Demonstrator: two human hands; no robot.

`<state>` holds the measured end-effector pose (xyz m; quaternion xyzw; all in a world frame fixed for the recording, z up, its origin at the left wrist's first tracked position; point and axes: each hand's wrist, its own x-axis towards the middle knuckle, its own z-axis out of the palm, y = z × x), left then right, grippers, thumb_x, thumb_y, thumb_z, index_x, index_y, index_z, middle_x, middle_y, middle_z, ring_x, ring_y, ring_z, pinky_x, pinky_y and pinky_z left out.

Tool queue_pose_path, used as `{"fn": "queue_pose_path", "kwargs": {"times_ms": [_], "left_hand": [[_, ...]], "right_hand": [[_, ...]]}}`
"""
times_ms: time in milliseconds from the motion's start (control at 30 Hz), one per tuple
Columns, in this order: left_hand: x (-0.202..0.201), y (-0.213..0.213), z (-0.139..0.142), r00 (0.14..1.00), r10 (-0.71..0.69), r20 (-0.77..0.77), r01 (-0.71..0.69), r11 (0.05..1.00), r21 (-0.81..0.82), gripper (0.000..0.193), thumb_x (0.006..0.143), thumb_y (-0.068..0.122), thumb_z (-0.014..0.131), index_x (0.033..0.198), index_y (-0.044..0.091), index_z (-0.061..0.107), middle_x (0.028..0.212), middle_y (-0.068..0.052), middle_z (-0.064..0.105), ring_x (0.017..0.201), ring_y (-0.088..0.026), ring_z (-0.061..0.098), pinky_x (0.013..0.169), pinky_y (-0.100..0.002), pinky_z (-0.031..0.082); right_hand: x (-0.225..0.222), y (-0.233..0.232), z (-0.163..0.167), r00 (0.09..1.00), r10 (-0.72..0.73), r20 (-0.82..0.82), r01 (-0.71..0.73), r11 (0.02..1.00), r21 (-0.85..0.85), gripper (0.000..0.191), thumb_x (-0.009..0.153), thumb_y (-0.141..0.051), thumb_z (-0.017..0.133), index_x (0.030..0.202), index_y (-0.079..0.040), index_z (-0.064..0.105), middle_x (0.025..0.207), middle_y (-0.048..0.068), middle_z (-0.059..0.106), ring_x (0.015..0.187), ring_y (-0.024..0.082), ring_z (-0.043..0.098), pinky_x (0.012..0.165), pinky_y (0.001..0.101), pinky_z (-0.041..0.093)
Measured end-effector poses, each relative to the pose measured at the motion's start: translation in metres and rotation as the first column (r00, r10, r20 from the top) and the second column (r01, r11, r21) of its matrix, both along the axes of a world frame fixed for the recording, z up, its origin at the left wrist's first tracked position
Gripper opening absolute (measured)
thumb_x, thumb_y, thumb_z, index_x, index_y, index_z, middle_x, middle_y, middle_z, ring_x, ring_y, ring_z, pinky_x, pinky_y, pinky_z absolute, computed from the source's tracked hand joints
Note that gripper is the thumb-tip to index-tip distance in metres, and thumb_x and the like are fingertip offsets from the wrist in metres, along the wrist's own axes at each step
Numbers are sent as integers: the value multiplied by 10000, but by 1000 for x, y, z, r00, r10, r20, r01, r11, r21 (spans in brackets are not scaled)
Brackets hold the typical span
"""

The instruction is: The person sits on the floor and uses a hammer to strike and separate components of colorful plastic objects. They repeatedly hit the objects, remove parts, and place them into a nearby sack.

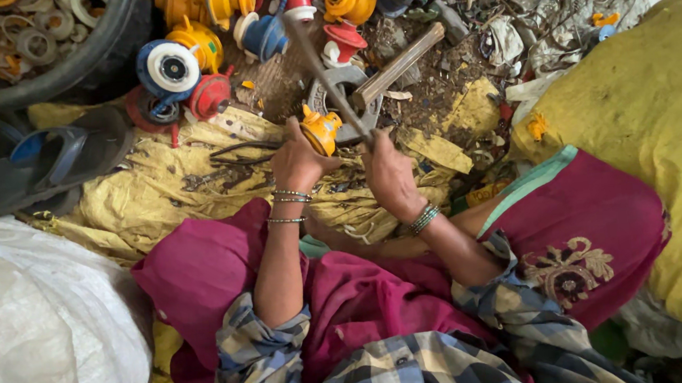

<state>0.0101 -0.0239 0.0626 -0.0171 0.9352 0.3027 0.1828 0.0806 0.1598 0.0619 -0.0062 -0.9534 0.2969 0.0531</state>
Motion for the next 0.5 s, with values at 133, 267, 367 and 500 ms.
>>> {"fn": "queue_pose_path", "kwargs": {"times_ms": [133, 267, 367, 500], "left_hand": [[-3, -6, -4, 999, 22, -27, -20, 996, 86, 1114, 568, 390, 918, 1445, 12, 345, 1081, -257, 706, 977, -424, 697, 843, -486, 555], [-11, -16, -4, 998, 26, -60, 9, 854, 521, 586, 676, 462, 874, 1024, 24, 699, 861, -110, 739, 707, -234, 706, 629, -374, 543], [-14, -21, -1, 950, 60, 305, -205, 858, 470, 507, 761, 547, 799, 789, 42, 759, 608, -44, 644, 444, -148, 582, 435, -321, 443], [-14, -22, 1, 932, 103, 348, -282, 810, 514, 533, 787, 582, 774, 748, 52, 735, 520, -1, 558, 372, -115, 540, 371, -296, 410]], "right_hand": [[-10, 2, -9, 923, -132, 362, 137, 990, 11, 167, 1093, -186, 467, 1087, -19, 468, 754, 211, 665, 561, 434, 636, 427, 521, 487], [-8, 8, -6, 997, -71, 26, 72, 995, -62, 206, 1060, -183, 556, 1077, -1, 462, 661, 258, 620, 583, 457, 614, 500, 542, 457], [-4, 7, 0, 999, -48, -11, 48, 996, -71, 208, 1050, -183, 555, 1097, -2, 464, 663, 259, 619, 581, 462, 616, 499, 546, 461], [2, 0, 3, 999, -11, -52, 7, 997, -80, 206, 1058, -195, 563, 1070, -17, 460, 715, 264, 632, 640, 471, 621, 529, 555, 466]]}}
